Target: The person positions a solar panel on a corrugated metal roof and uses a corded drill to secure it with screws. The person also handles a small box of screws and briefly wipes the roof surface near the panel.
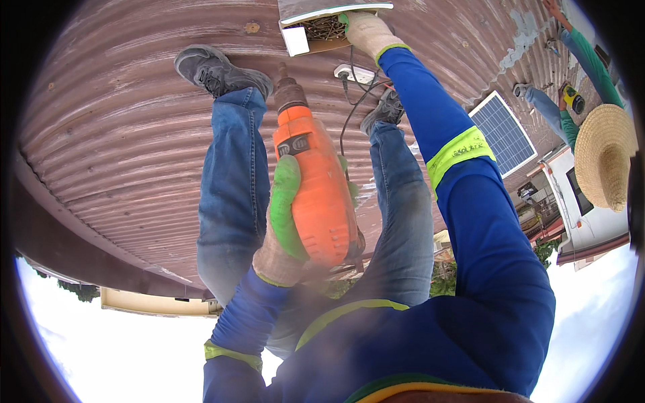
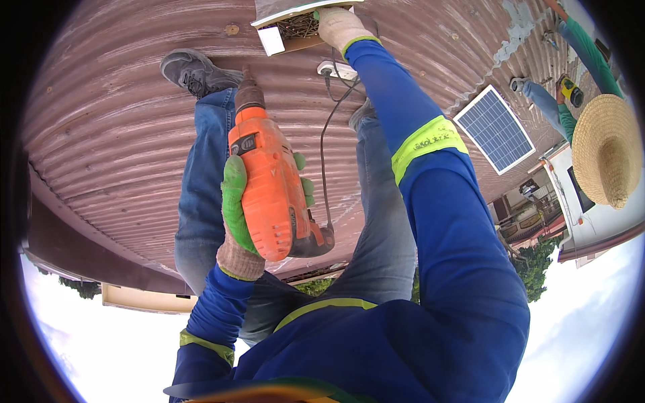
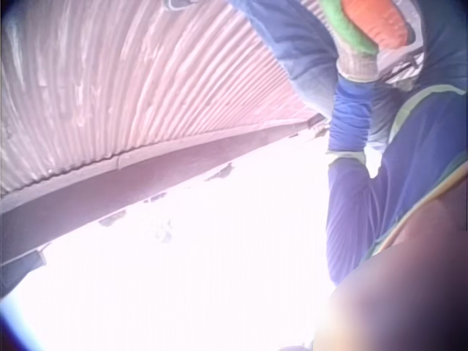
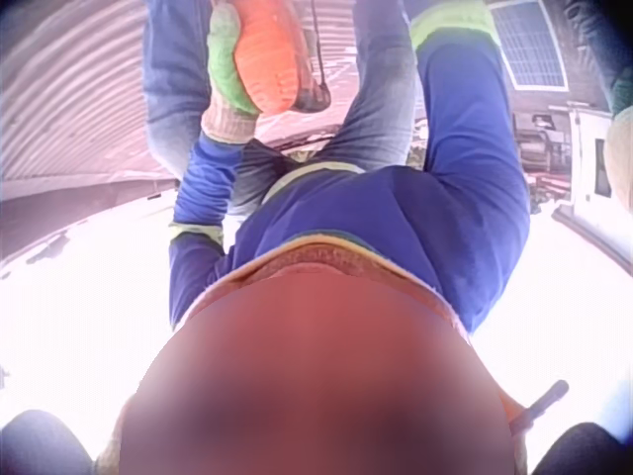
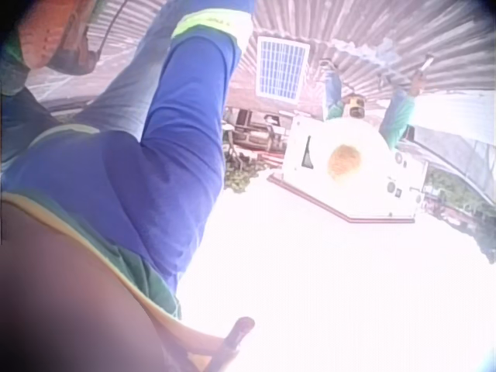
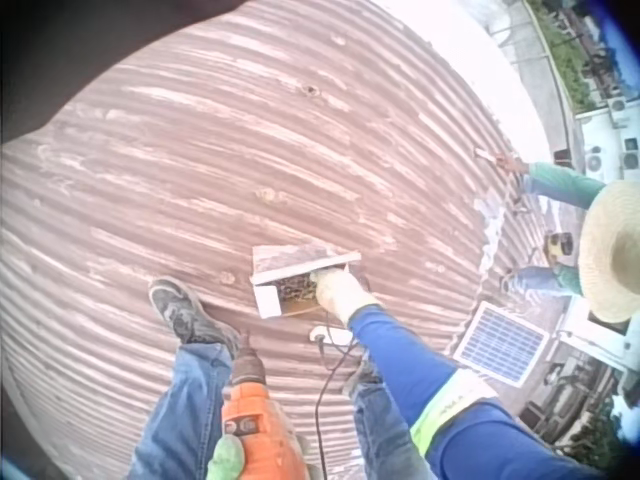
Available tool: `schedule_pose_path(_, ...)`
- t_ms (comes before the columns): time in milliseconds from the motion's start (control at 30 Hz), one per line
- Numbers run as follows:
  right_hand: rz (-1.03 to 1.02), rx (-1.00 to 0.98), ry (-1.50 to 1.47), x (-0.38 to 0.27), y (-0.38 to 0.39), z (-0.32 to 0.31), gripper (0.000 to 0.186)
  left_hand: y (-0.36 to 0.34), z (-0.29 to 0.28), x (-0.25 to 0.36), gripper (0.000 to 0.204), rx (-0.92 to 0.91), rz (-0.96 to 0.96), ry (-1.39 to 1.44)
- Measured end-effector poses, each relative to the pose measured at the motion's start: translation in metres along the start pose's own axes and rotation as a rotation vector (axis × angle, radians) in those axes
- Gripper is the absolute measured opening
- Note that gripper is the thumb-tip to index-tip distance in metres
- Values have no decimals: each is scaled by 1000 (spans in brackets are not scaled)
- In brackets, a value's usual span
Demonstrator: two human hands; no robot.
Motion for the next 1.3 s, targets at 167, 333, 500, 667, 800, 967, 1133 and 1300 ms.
schedule_pose_path(167, -9, -22, 72, -32, -5, 23, 33, 7, 7, 3, 71, -43, -48, 33)
schedule_pose_path(333, -10, 171, 179, -41, -12, 47, 34, 5, 4, 5, 81, 3, -28, -41)
schedule_pose_path(500, -76, 227, 268, -38, -20, 53, 35, 2, 6, 8, 78, -83, -60, -20)
schedule_pose_path(667, -130, 219, 181, -29, -11, 47, 37, 5, 15, 4, 73, -41, -10, -63)
schedule_pose_path(800, -126, 174, 160, -26, -7, 51, 40, 3, 17, 1, 72, -20, -4, -81)
schedule_pose_path(967, -95, 187, 130, -29, -8, 56, 38, -2, 15, -2, 72, -3, -3, -44)
schedule_pose_path(1133, -116, 243, 163, -39, -14, 59, 37, 0, 16, -2, 74, 40, 8, -28)
schedule_pose_path(1300, -75, 221, 238, -47, -22, 82, 40, 1, 18, -1, 78, 16, -43, -14)
Point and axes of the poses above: each hand's wrist, its own y-axis away from the middle knuckle, its own z-axis out of the palm, x = y × z, the point moved 2 cm from there along -y, towards the middle knuckle, and after that the axes turned 3 degrees about y, right-handed, at the moved point
